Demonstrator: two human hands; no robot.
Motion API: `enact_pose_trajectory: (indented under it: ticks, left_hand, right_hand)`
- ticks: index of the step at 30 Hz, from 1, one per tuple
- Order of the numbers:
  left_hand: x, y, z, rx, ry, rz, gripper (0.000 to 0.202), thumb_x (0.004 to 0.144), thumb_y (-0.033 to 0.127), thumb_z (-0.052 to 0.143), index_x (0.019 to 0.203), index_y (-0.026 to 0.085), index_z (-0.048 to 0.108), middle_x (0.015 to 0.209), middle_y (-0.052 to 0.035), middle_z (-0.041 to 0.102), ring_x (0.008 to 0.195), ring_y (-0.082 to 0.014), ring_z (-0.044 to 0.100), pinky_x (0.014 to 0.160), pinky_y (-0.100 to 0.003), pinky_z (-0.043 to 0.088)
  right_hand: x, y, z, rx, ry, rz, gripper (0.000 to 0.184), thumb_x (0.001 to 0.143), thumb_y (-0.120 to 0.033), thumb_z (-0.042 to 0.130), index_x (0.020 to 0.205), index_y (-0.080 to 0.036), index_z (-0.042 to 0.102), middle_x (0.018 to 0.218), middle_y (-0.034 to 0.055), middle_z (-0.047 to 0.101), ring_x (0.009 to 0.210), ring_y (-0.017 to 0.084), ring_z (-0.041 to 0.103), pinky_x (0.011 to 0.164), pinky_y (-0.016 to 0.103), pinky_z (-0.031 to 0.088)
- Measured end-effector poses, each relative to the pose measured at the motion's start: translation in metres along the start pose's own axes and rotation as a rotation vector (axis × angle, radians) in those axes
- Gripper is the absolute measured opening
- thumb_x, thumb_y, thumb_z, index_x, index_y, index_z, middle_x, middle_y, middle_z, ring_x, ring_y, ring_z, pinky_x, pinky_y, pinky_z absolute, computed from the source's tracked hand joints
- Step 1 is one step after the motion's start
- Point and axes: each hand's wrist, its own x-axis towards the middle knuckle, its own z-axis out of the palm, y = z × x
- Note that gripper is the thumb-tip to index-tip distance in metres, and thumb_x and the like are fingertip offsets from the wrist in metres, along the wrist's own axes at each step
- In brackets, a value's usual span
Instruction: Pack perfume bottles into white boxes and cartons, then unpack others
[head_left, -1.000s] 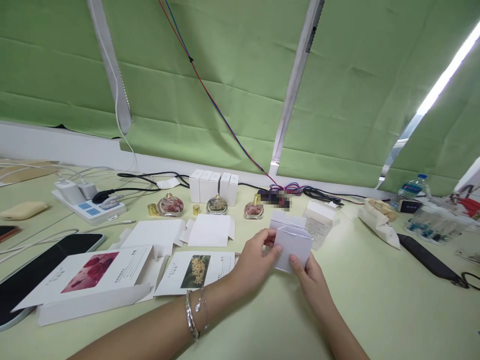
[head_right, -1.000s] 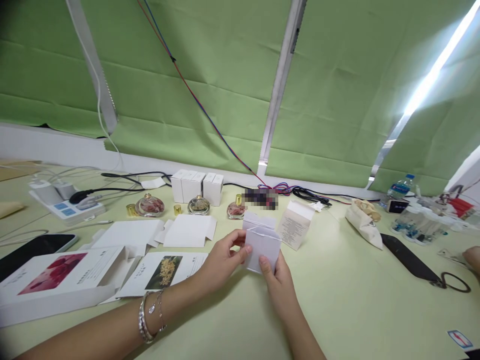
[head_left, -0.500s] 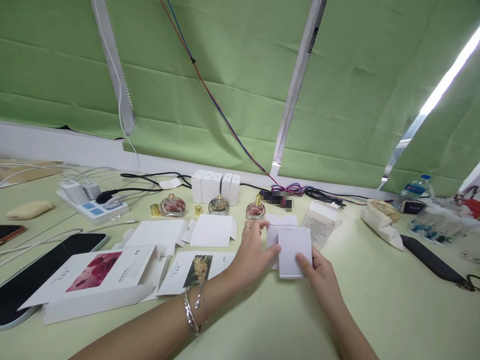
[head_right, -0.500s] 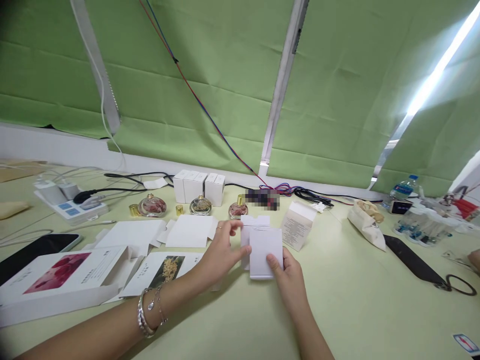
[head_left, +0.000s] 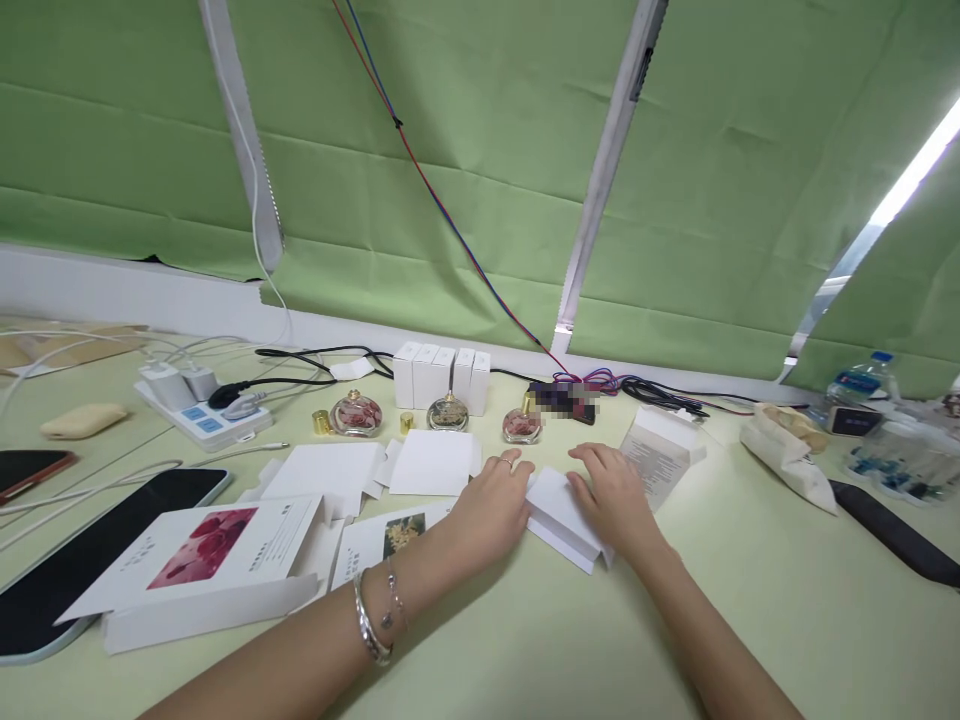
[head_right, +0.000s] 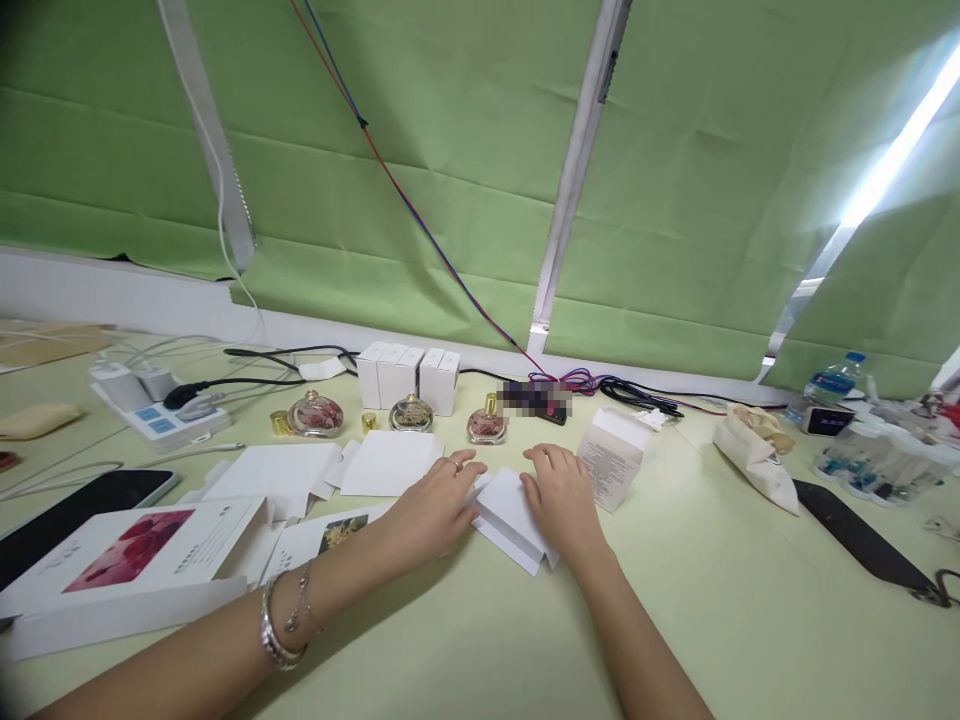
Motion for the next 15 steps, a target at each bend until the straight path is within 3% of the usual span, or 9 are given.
enact_pose_trajectory:
  ticks: [2,5,9,15]
  left_hand:
    - [0.001,-0.001,0.000,0.118,-0.011,0.010,0.032,0.080,0.011,0.045,0.111,0.013,0.052,0.116,-0.0155,0.054,0.108,-0.0287,0.048,0.087,-0.041,0.039]
    - [0.002,-0.007,0.000,0.264,-0.059,0.018,0.023,0.079,0.013,0.048,0.099,0.012,0.058,0.093,-0.0144,0.062,0.091,-0.0283,0.056,0.076,-0.038,0.043]
    - [-0.002,-0.017,0.008,0.374,-0.131,0.124,0.018,0.080,0.016,0.048,0.092,0.014,0.061,0.093,-0.0139,0.064,0.086,-0.0270,0.058,0.075,-0.038,0.042]
    - [-0.011,-0.011,0.020,0.488,-0.162,0.192,0.027,0.082,0.015,0.045,0.103,0.009,0.060,0.100,-0.0192,0.062,0.089,-0.0291,0.057,0.082,-0.045,0.038]
  right_hand:
    - [-0.006,-0.004,0.002,-0.031,0.001,-0.031,0.023,0.083,-0.030,0.044,0.099,-0.020,0.058,0.105,0.0118,0.058,0.104,0.029,0.049,0.090,0.047,0.035]
    - [-0.020,-0.006,-0.001,-0.093,-0.166,-0.080,0.026,0.080,-0.038,0.051,0.101,-0.023,0.059,0.104,0.0091,0.059,0.099,0.028,0.052,0.085,0.043,0.040]
    - [-0.029,0.002,-0.004,-0.090,-0.347,-0.077,0.039,0.080,-0.034,0.052,0.118,-0.026,0.053,0.118,0.0072,0.056,0.107,0.026,0.051,0.089,0.040,0.043]
    - [-0.025,0.013,0.007,-0.151,-0.251,-0.109,0.039,0.089,-0.022,0.035,0.122,-0.030,0.054,0.120,0.0046,0.060,0.108,0.024,0.055,0.088,0.042,0.046]
